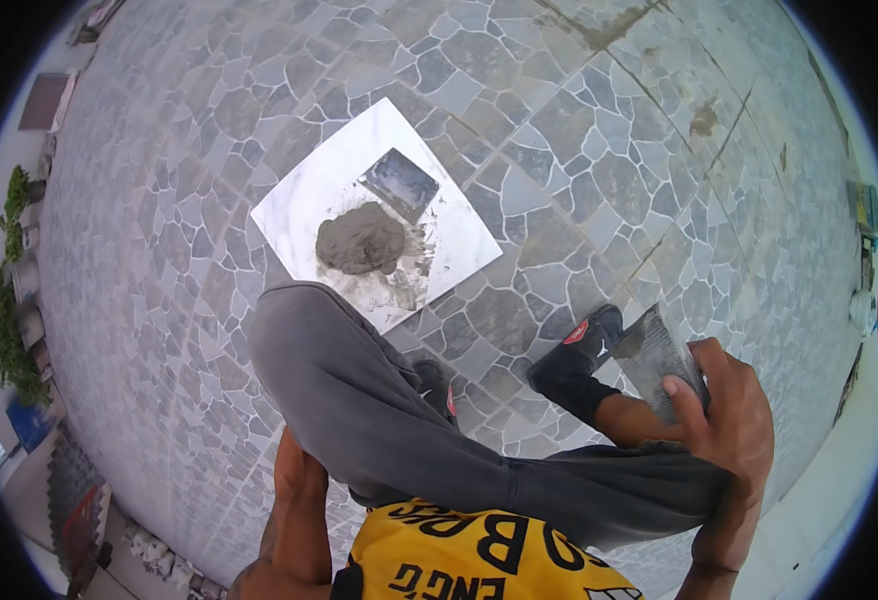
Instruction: Apply grout or mortar between the tiles on the floor using a putty knife and a trowel.
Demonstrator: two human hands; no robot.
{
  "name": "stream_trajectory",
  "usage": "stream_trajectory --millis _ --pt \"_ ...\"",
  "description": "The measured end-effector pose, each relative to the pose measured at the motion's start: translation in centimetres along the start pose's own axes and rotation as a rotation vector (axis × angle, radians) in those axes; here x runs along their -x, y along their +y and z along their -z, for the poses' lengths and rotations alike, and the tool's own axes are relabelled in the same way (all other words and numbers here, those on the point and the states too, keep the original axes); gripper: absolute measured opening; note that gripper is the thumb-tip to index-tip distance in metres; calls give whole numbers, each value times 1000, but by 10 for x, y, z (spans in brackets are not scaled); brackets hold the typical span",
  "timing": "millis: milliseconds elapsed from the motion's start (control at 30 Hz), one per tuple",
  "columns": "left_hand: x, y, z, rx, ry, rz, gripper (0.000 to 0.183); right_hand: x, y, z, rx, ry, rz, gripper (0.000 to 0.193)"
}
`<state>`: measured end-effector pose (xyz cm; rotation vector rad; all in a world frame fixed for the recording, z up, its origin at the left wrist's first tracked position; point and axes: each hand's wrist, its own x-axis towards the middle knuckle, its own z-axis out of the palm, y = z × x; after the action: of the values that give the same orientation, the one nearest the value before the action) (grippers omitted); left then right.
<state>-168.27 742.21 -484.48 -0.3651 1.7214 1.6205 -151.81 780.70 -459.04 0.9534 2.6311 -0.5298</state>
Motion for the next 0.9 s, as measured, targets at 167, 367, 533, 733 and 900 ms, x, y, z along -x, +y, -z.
stream_trajectory --millis 167,367,533,733,900 --pt "-53 29 10 -175 -190 -372 36 1 -4 17 44 84 108 25" --pt "-221 90 -46 -1154 -205 -511 27 2 -14 20 18 -5 146 27" --pt "-283 94 -160 -1678 -759 -1049 25 -3 0 -18 14 -67 145 29" --pt "-355 25 -249 -1825 -1037 -1286 49 -17 16 -35 39 -171 1 29" --pt "-388 13 -214 -1974 -1014 -1193 71 -26 39 -86 1 -96 73 29"
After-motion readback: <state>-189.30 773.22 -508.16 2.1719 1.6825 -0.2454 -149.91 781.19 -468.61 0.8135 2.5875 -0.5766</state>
